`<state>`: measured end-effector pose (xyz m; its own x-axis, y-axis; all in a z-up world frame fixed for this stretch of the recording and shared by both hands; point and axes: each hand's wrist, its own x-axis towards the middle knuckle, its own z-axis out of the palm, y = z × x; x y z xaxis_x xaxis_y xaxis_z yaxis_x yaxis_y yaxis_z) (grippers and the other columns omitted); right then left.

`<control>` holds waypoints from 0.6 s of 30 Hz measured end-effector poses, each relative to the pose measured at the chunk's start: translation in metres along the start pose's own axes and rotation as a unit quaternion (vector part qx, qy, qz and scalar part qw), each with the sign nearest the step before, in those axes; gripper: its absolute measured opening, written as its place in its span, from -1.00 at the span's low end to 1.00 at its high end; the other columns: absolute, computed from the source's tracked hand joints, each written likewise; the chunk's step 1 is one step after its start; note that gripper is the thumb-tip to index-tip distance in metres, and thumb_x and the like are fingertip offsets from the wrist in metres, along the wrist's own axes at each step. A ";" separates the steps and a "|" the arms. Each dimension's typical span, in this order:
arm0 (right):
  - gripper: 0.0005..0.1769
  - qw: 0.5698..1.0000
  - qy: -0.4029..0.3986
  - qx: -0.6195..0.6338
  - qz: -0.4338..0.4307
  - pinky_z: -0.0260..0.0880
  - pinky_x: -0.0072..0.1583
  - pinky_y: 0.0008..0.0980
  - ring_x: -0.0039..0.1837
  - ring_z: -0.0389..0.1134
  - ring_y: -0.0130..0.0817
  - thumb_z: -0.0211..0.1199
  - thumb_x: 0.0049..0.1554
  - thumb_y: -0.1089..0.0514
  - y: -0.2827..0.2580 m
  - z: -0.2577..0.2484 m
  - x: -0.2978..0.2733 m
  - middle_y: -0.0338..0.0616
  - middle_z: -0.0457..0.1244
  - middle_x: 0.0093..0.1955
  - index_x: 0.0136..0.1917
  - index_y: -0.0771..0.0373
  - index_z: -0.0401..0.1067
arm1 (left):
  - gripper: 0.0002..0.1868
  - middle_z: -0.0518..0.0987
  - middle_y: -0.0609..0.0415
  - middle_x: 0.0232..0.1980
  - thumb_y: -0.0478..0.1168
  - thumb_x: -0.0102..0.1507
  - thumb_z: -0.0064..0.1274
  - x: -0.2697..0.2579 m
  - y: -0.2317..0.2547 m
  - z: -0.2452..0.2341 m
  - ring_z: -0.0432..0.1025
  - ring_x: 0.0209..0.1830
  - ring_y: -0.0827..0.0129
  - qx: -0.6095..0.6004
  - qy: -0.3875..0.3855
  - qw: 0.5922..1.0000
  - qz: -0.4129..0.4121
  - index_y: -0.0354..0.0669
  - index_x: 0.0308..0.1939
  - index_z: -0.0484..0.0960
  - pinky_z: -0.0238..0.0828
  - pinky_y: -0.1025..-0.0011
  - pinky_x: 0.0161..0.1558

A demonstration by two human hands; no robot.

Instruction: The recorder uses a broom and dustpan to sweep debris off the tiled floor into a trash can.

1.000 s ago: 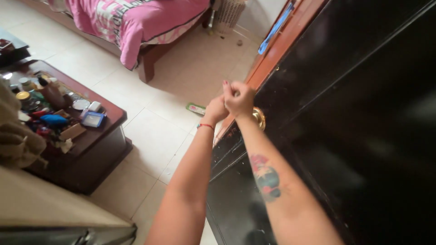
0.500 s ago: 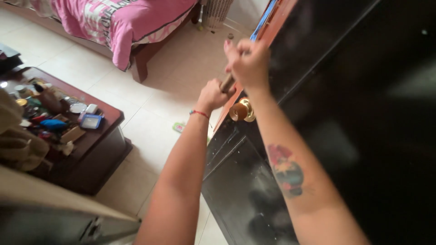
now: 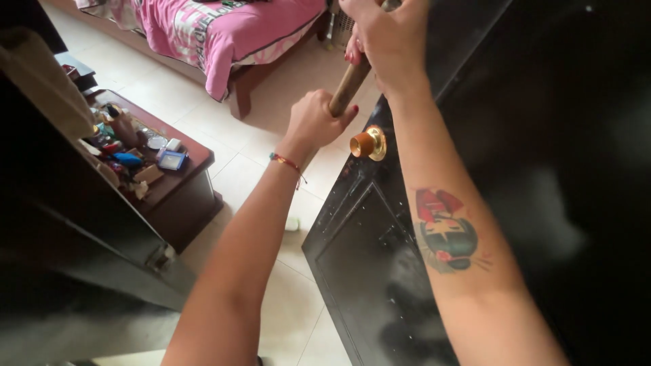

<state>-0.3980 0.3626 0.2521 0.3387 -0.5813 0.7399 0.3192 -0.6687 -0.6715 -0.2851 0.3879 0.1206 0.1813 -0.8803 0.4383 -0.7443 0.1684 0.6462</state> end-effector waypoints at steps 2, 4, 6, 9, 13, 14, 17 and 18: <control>-0.76 1.000 -0.003 0.003 -0.021 0.40 -0.33 -0.34 -0.45 0.29 -0.42 0.35 0.19 0.29 0.005 -0.002 -0.018 -0.24 0.22 -0.43 -0.25 0.26 0.33 | -0.51 0.63 -0.15 -0.41 0.23 0.22 0.14 -0.004 0.001 0.001 0.55 -0.34 -0.06 0.016 0.016 1.000 -0.007 -0.14 -0.44 0.68 0.48 0.07 -0.19; -0.75 0.999 -0.007 0.009 -0.040 0.39 -0.30 -0.37 -0.39 0.32 -0.44 0.36 0.20 0.26 0.028 0.002 -0.043 -0.26 0.23 -0.40 -0.23 0.25 0.32 | -0.54 0.64 -0.15 -0.39 0.23 0.23 0.12 -0.014 -0.015 0.017 0.56 -0.34 -0.05 0.033 0.030 0.999 -0.017 -0.07 -0.40 0.71 0.47 0.06 -0.19; -0.55 0.948 0.066 -0.113 -0.292 0.16 -0.22 -0.47 -0.31 0.19 -0.49 0.42 0.23 0.13 0.068 0.009 -0.071 -0.22 0.13 -0.35 -0.31 0.21 0.20 | -0.62 0.65 -0.16 -0.31 0.15 0.24 0.18 -0.021 -0.046 0.047 0.53 -0.25 -0.13 0.076 0.088 0.993 -0.016 -0.07 -0.36 0.74 0.45 -0.02 -0.21; -0.43 0.972 0.141 -0.178 -0.055 0.03 -0.25 -0.44 -0.40 0.06 -0.52 0.39 0.23 0.04 0.151 0.023 -0.168 -0.35 0.08 -0.51 -0.48 0.20 0.19 | -0.69 0.68 -0.15 -0.16 -0.04 0.10 0.21 -0.064 -0.138 0.124 0.55 -0.10 -0.11 0.029 0.054 0.996 -0.068 0.03 -0.10 0.72 0.48 0.03 -0.08; -0.66 0.985 0.133 -0.110 0.023 0.15 -0.27 -0.44 -0.36 0.21 -0.60 0.32 0.15 0.13 0.143 0.022 -0.227 -0.31 0.24 -0.47 -0.42 0.27 0.40 | -0.56 0.67 -0.17 -0.08 -0.04 0.11 0.23 -0.111 -0.166 0.143 0.53 -0.02 -0.11 0.024 0.012 0.995 -0.096 0.04 0.07 0.66 0.46 0.05 -0.01; -0.64 0.981 0.115 -0.152 0.025 0.12 -0.28 -0.43 -0.39 0.18 -0.60 0.34 0.14 0.14 0.127 0.020 -0.233 -0.30 0.22 -0.50 -0.43 0.28 0.39 | -0.55 0.67 -0.15 -0.06 0.00 0.14 0.22 -0.123 -0.155 0.136 0.53 0.00 -0.10 0.023 -0.019 0.993 -0.112 0.05 0.09 0.65 0.45 0.06 0.00; -0.59 0.979 0.091 -0.179 0.040 0.02 -0.29 -0.42 -0.40 0.09 -0.58 0.36 0.14 0.16 0.090 0.009 -0.229 -0.28 0.14 -0.53 -0.46 0.31 0.33 | -0.53 0.68 -0.13 -0.05 0.07 0.17 0.22 -0.132 -0.122 0.121 0.53 0.00 -0.08 0.017 -0.066 0.991 -0.114 0.03 0.11 0.63 0.44 0.07 0.02; -0.55 0.982 0.075 -0.163 0.061 -0.05 -0.29 -0.40 -0.38 0.03 -0.56 0.37 0.15 0.18 0.079 0.004 -0.228 -0.26 0.08 -0.54 -0.47 0.32 0.27 | -0.51 0.69 -0.12 -0.07 0.11 0.17 0.22 -0.134 -0.112 0.118 0.54 -0.01 -0.07 0.010 -0.081 0.990 -0.112 0.01 0.09 0.64 0.44 0.07 0.02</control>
<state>-0.4459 0.4440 0.0303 0.2147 -0.7123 0.6682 -0.0235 -0.6877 -0.7256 -0.3016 0.4345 -0.0843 0.2393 -0.9546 0.1777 -0.7094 -0.0469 0.7032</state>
